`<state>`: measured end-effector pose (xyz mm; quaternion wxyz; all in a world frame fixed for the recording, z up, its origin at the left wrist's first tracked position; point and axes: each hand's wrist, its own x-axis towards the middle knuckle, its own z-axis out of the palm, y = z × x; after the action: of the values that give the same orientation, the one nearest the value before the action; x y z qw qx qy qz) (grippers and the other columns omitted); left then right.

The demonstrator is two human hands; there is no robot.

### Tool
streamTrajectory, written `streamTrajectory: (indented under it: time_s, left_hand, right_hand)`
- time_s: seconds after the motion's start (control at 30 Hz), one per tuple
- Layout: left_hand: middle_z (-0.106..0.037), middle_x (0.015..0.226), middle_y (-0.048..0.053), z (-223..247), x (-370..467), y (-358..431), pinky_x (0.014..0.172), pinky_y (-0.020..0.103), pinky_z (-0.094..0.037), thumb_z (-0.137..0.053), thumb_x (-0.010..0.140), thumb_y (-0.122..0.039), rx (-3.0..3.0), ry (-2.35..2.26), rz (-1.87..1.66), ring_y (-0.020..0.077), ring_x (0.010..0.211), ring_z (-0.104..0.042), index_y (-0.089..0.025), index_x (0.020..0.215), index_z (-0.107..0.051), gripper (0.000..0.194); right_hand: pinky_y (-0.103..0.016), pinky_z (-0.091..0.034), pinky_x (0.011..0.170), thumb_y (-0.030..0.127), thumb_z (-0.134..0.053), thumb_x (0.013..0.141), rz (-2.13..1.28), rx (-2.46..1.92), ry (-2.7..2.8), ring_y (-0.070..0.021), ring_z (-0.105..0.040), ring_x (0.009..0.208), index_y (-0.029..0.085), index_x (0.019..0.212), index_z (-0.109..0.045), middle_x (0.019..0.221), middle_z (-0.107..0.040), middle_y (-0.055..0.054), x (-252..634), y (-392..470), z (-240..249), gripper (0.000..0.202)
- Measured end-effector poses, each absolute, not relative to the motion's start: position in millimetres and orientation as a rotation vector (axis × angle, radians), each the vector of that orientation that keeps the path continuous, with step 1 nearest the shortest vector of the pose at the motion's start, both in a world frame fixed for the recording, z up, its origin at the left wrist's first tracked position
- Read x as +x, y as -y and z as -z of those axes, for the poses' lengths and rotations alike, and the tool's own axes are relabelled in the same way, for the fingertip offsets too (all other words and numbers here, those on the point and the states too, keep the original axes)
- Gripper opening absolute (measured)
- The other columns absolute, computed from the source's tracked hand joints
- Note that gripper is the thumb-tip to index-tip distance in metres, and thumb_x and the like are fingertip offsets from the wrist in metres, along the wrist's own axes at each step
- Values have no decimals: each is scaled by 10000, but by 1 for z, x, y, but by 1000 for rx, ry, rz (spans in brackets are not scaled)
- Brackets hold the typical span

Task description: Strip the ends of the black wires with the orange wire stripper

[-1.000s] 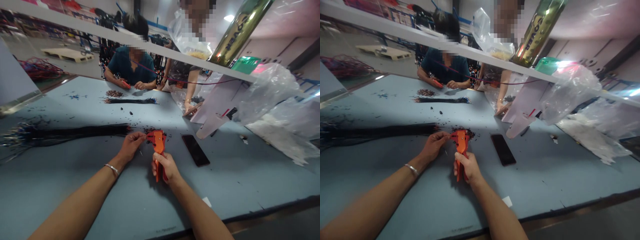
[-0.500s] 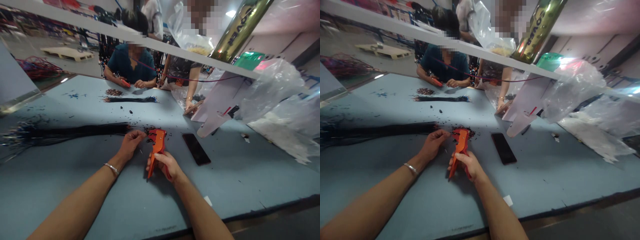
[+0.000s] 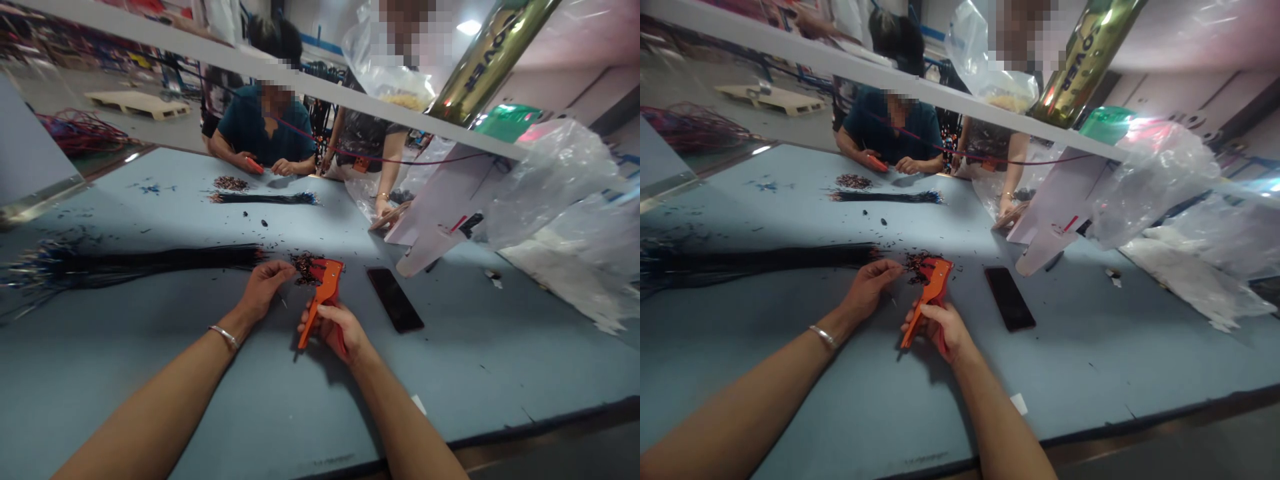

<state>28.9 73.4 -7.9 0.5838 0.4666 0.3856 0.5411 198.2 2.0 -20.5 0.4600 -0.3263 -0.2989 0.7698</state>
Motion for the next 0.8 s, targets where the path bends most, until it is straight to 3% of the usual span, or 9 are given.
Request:
streamTrajectory:
  time_s: [0.53,0.8]
  left_hand:
    - [-548,567,-43,12,30,-75,504,218,-307,-779,642,-407,1137,-963,-1343,84,527,-417,-157,652,-669,273]
    - [-515,535,-46,14,32,-77,484,218,-277,-793,617,-385,1120,-942,-1375,74,494,-378,-157,663,-694,253]
  right_hand:
    - [-315,-561,550,388,-765,688,-1687,-926,943,-208,-686,617,132,907,-608,748,-692,-53,191,4,15,371]
    - [-326,-539,611,413,-665,745,-1288,-1189,1199,-206,-654,655,153,913,-595,739,-662,-37,206,1,0,318]
